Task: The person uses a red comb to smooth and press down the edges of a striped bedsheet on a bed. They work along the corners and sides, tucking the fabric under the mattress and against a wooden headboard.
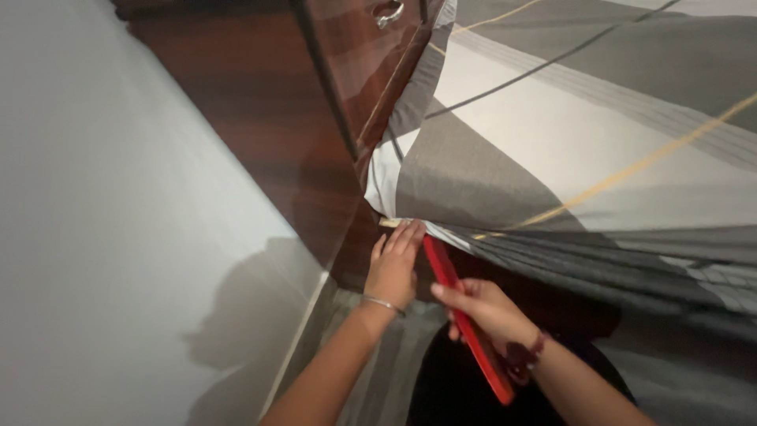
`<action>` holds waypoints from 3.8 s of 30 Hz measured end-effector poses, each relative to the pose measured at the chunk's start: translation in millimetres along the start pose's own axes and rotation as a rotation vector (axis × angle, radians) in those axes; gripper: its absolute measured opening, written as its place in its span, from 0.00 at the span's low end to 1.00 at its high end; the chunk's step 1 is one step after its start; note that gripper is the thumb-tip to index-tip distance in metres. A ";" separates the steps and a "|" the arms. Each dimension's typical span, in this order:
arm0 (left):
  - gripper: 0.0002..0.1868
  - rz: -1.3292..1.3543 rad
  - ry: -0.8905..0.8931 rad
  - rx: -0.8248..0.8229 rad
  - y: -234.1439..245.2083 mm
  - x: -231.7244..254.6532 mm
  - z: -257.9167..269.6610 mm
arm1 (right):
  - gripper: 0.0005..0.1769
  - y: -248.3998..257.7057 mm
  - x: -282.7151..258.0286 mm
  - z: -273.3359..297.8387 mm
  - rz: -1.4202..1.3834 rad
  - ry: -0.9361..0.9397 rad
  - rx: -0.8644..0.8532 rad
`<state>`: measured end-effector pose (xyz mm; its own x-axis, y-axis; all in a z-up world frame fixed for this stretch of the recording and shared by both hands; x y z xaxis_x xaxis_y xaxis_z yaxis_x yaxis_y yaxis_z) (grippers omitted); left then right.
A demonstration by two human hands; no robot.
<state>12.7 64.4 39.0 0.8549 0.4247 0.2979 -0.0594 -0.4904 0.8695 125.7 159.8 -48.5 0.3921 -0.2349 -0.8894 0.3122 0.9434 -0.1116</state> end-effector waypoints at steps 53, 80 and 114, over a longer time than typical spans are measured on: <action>0.34 0.055 -0.173 0.034 4.3 4.9 -7.5 | 0.09 -5.2 -45.1 -27.1 -0.367 -0.113 -0.016; 0.36 0.084 -0.129 0.072 -11.9 11.4 -4.6 | 0.11 13.1 -39.5 -31.7 -0.408 -0.119 -0.176; 0.13 -0.060 -0.386 0.467 -9.6 108.9 -25.2 | 0.16 113.6 -27.9 90.9 -0.160 0.420 0.476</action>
<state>93.4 134.5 73.0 0.9801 0.1981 0.0131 0.1524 -0.7929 0.5899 228.9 252.3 3.9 -0.0322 -0.1617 -0.9863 0.7258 0.6747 -0.1343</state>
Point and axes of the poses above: each hand's wrist, its own z-axis away from the middle knuckle, its own y-axis out of the back of the hand, x = y × z, the point moved 9 cm from there along -z, towards the middle knuckle
